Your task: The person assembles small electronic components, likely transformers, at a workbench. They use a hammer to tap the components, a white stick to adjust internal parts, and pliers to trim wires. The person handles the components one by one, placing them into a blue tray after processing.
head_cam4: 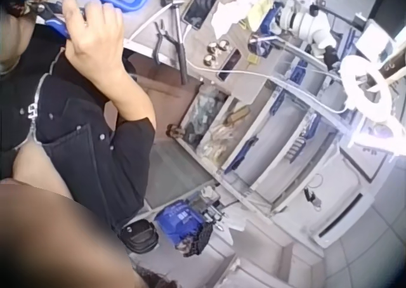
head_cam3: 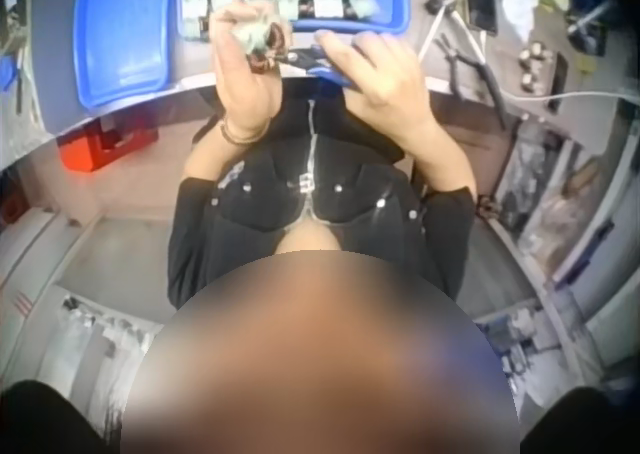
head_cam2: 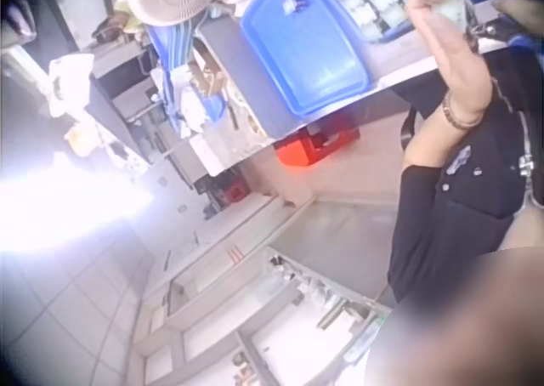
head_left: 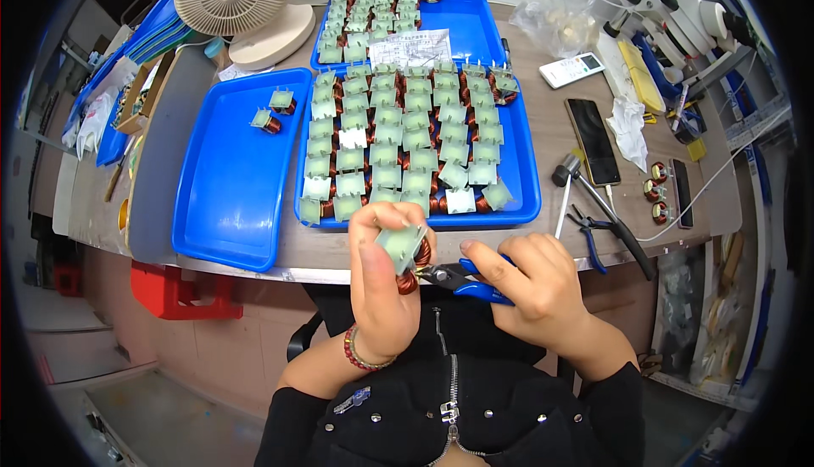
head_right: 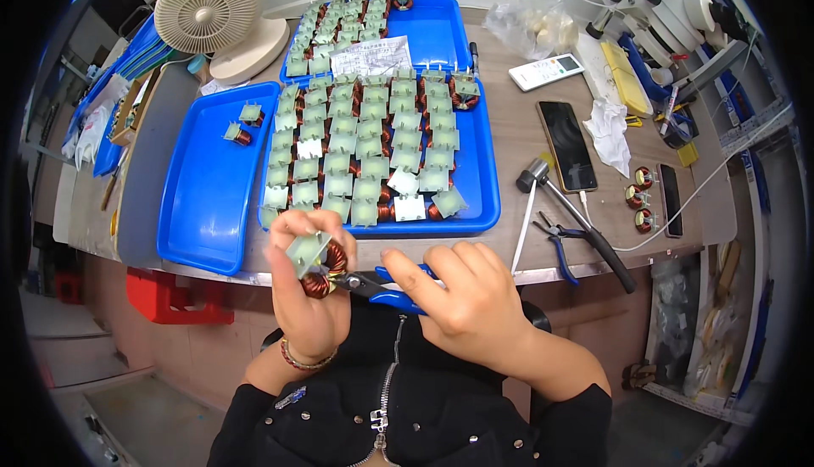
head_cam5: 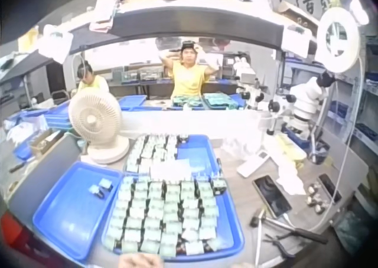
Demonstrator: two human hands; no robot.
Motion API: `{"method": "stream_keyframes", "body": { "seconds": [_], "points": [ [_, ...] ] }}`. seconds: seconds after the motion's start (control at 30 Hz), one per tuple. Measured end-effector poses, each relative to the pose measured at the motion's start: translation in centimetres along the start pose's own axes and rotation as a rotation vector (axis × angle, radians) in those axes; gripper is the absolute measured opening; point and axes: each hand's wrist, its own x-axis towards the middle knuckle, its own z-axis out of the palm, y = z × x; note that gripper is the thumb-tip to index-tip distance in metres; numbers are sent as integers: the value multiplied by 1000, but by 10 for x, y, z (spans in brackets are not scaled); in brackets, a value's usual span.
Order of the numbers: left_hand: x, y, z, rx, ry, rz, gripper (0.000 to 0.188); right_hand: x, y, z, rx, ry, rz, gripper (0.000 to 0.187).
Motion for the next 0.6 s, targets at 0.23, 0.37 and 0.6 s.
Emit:
{"method": "stream_keyframes", "body": {
  "seconds": [0.23,0.37,0.6],
  "points": [
    [6,-1,-10,-416,-5,-420,36,-8,3,0,209,145,104,50],
    [4,1,-6,-379,-53,-345,36,-1,2,-10,2,80,49,52],
    [1,1,-3,-378,-78,-319,37,4,1,-18,-135,-2,-32,49]
  ]
}}
